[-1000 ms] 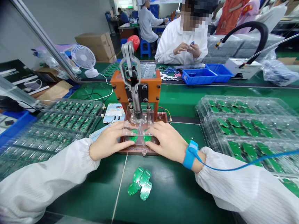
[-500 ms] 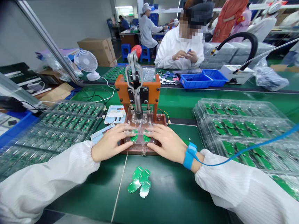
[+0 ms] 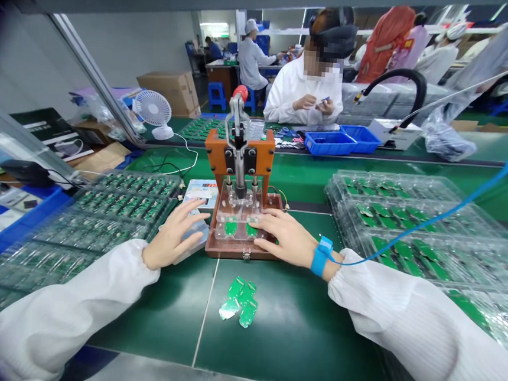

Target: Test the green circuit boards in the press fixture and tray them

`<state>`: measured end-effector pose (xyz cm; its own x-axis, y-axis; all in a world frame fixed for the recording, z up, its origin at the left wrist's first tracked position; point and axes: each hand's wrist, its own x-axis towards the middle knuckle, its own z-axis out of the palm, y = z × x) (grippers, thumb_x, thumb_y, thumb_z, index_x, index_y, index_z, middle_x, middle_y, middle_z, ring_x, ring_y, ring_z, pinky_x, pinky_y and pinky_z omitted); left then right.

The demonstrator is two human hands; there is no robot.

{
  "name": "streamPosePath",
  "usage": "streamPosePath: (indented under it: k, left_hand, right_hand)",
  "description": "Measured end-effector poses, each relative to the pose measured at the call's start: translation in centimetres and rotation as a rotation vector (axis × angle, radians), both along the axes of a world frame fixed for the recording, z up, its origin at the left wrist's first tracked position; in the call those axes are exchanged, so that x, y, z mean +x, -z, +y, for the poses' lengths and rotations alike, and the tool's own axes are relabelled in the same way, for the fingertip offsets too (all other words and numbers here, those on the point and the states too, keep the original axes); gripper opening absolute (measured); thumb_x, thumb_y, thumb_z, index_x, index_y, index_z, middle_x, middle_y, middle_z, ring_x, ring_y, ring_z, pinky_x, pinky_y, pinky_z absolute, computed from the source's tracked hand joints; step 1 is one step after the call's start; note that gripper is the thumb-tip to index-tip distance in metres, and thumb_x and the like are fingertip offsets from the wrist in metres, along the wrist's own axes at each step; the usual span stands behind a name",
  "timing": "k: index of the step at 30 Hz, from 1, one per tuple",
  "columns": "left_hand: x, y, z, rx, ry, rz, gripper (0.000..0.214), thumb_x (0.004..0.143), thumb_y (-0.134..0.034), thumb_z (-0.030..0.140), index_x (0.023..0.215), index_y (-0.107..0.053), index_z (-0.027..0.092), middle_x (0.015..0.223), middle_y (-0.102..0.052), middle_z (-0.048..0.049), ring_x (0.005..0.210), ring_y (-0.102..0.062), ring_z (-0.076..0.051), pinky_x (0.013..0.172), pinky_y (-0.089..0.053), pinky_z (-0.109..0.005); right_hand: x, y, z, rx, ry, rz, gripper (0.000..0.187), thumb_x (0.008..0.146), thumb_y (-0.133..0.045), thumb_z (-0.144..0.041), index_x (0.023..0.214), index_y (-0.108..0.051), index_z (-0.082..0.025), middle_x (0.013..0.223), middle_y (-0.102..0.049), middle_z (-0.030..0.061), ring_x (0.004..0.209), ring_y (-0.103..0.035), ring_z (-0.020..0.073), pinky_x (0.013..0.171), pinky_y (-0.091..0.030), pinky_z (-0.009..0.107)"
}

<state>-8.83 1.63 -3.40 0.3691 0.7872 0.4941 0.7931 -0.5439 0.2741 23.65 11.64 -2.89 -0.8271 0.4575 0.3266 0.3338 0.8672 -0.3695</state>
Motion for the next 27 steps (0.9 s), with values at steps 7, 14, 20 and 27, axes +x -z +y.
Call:
streamPosePath:
  k: [7,14,20,27]
  left_hand:
    - [-5.1,0.7,1.4,0.123,-0.236,-0.117,0.032,0.103,-0.048,0.037,0.123,-0.064,0.019,0.147,-0.054,-0.0154,0.144,-0.042,-0.032,0.120,-0.032,-0.055]
    - [-8.9,2.6,2.6,-0.042,-0.518,-0.679,0.042,0.091,-0.056,0.053,0.109,-0.069,0.017,0.135,-0.064,-0.0143,0.132,-0.054,-0.031,0.117,-0.038,-0.048]
    - [-9.9,3.9,3.3,-0.189,-0.584,-0.942,0.051,0.081,-0.063,0.055,0.110,-0.069,0.014,0.122,-0.070,-0.0158,0.118,-0.062,-0.033,0.102,-0.050,-0.048]
    - [-9.6,3.9,3.2,-0.198,-0.544,-0.907,0.048,0.074,-0.069,0.056,0.100,-0.071,0.016,0.120,-0.072,-0.0146,0.117,-0.064,-0.033,0.109,-0.045,-0.049]
  right_hand:
    - [0.4,-0.2,-0.2,0.037,-0.002,0.013,0.044,0.098,-0.058,-0.041,0.139,-0.058,-0.025,0.141,-0.063,0.0072,0.137,-0.052,0.0288,0.112,-0.050,0.054]
    - [2.2,-4.2,3.8,0.169,0.228,0.218,0.026,0.098,-0.043,-0.017,0.109,-0.067,-0.022,0.114,-0.071,0.0099,0.111,-0.066,0.0259,0.100,-0.055,0.051]
    - [-1.3,-12.9,9.4,0.199,0.367,0.518,0.031,0.094,-0.058,-0.018,0.124,-0.061,-0.022,0.130,-0.066,0.0080,0.124,-0.061,0.0245,0.106,-0.050,0.044]
    - [-8.7,-18.6,11.7,-0.499,0.241,0.693,0.045,0.106,-0.041,-0.052,0.110,-0.066,-0.015,0.092,-0.076,0.0049,0.090,-0.072,0.0167,0.083,-0.058,0.034]
